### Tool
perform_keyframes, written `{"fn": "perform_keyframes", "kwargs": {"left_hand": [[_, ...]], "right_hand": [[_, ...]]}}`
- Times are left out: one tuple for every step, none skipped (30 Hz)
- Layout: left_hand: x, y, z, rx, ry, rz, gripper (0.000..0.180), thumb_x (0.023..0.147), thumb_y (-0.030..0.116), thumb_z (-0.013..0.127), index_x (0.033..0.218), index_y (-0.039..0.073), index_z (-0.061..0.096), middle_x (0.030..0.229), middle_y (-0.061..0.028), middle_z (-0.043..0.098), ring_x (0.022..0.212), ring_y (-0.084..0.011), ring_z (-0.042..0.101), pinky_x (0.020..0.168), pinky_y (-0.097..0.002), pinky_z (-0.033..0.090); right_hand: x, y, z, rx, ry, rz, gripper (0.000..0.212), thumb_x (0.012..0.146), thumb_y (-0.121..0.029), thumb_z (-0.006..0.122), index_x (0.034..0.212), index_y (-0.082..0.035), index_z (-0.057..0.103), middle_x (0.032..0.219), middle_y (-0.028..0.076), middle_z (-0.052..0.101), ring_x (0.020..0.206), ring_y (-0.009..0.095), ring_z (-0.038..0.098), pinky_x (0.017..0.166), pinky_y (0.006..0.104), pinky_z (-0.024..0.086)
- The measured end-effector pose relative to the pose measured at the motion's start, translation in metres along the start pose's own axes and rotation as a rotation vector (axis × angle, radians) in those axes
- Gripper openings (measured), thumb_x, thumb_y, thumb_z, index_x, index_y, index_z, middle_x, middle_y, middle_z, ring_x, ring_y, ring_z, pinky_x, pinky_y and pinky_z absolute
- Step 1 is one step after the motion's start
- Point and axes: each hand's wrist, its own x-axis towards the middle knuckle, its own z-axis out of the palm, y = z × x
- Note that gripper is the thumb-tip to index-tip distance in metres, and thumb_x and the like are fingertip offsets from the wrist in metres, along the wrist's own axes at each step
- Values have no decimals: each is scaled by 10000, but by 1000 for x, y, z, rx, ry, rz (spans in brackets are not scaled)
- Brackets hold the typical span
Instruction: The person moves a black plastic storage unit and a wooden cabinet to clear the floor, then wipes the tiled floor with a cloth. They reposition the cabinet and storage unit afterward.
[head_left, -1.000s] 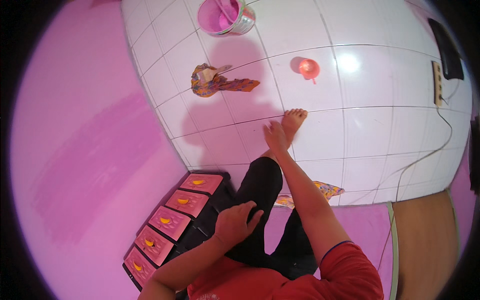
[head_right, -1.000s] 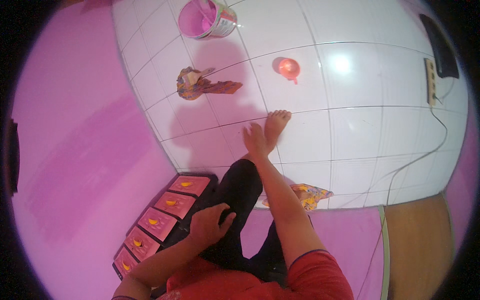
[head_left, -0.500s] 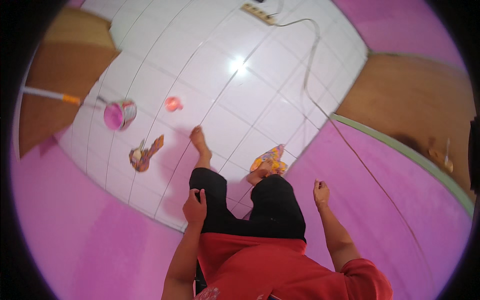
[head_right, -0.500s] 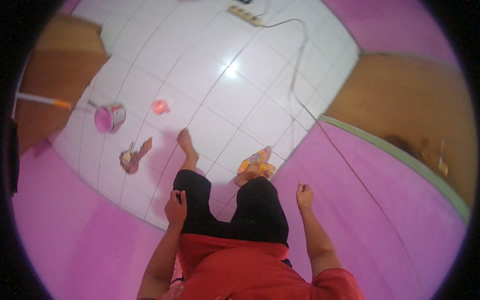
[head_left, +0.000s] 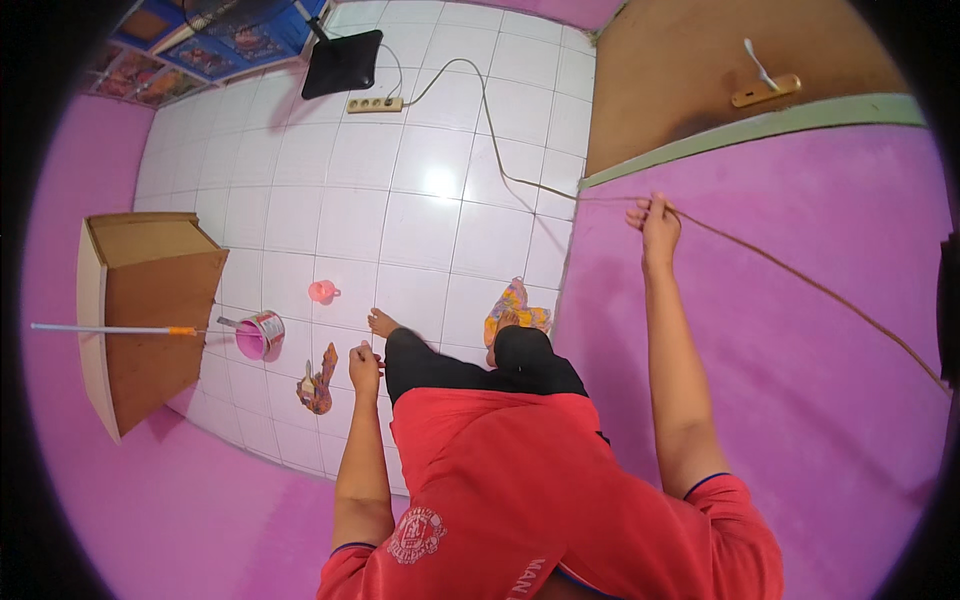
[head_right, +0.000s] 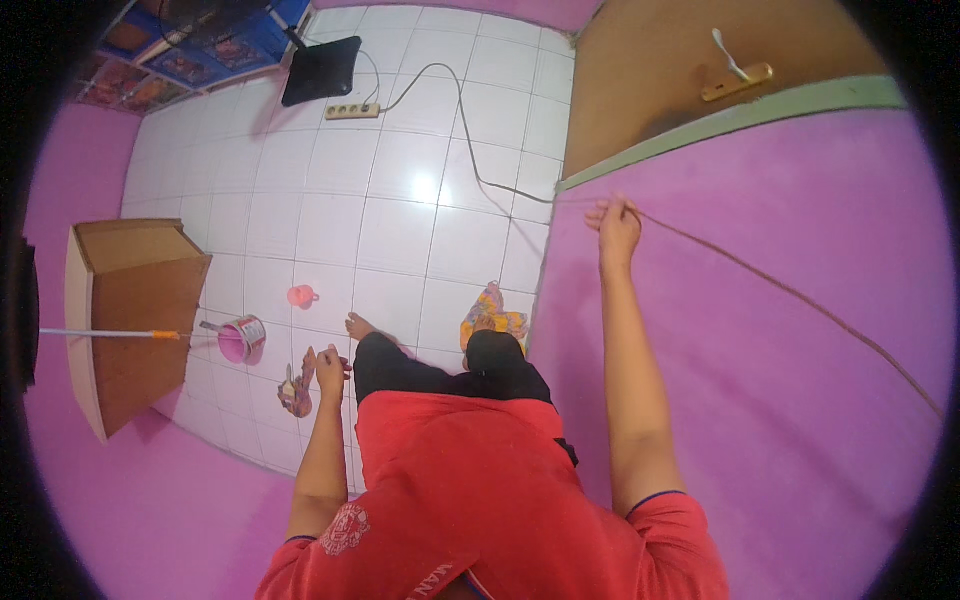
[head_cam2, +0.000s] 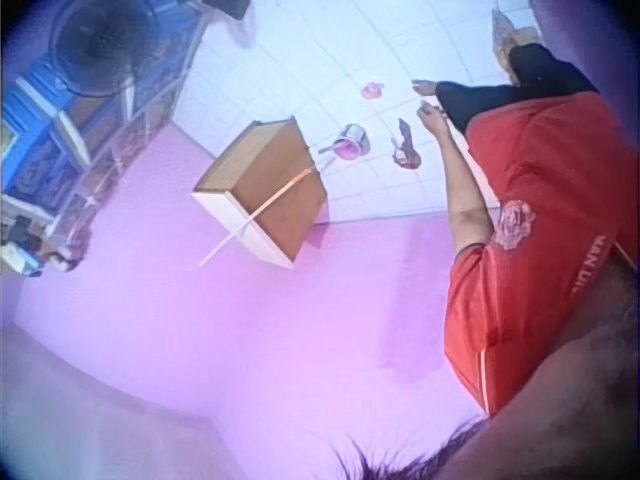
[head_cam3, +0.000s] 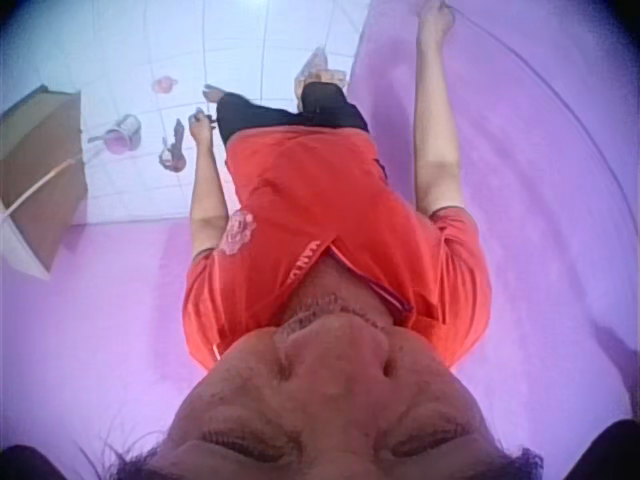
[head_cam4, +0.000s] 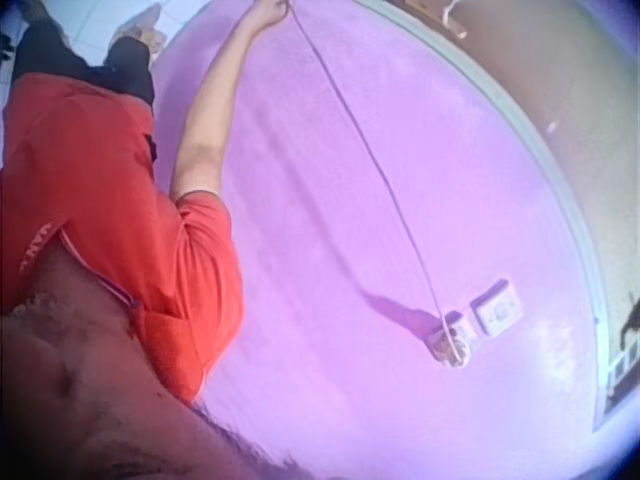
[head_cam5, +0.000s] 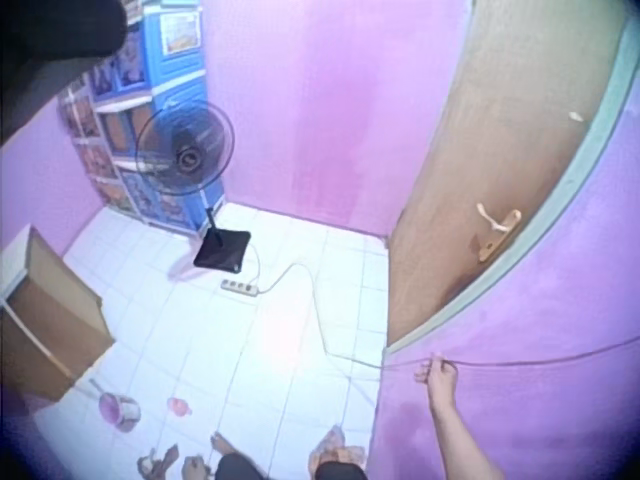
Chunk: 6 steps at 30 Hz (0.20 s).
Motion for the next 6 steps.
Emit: {"fn": "perform_keyframes", "kwargs": {"left_hand": [[-5,6,0,-8,-22,44,407,978,429,464,1012,26,510,719,-61,591,565,-116,612,436,-253,446],[-11,11,2,-1,-41,86,409,978,430,461,991,24,506,729,-74,608,560,-143,616,441,-270,457],[-17,15,3,34,-50,78,409,978,429,463,996,23,507,737,-78,614,560,-149,617,444,-269,461],[-23,18,7,64,-60,75,410,977,429,464,1001,23,509,744,-81,620,560,-155,618,448,-269,464],[-31,19,8,94,-73,68,411,977,429,465,1006,22,510,752,-85,626,561,-160,619,452,-268,467],[-30,24,12,99,-76,62,411,977,429,465,1006,22,510,752,-85,626,561,-160,619,452,-268,467]], "right_hand": [[10,-5,-2,-38,-3,17,449,996,-325,481,1273,27,503,964,138,623,726,172,642,642,313,562],[19,-10,-2,-33,-56,-31,436,997,-321,478,1262,23,519,967,137,625,735,176,646,652,305,561],[28,-18,1,-45,-81,-57,424,999,-316,475,1252,19,535,971,135,626,744,179,650,662,298,560],[40,-24,5,-54,-117,-98,413,1000,-311,472,1242,15,550,975,134,628,753,182,654,672,290,558],[48,-31,10,-61,-141,-93,447,987,-340,497,1263,10,535,977,128,630,753,189,653,687,290,558],[56,-37,16,-69,-177,-102,486,974,-369,523,1284,5,520,979,122,632,753,197,653,703,291,559]]}}
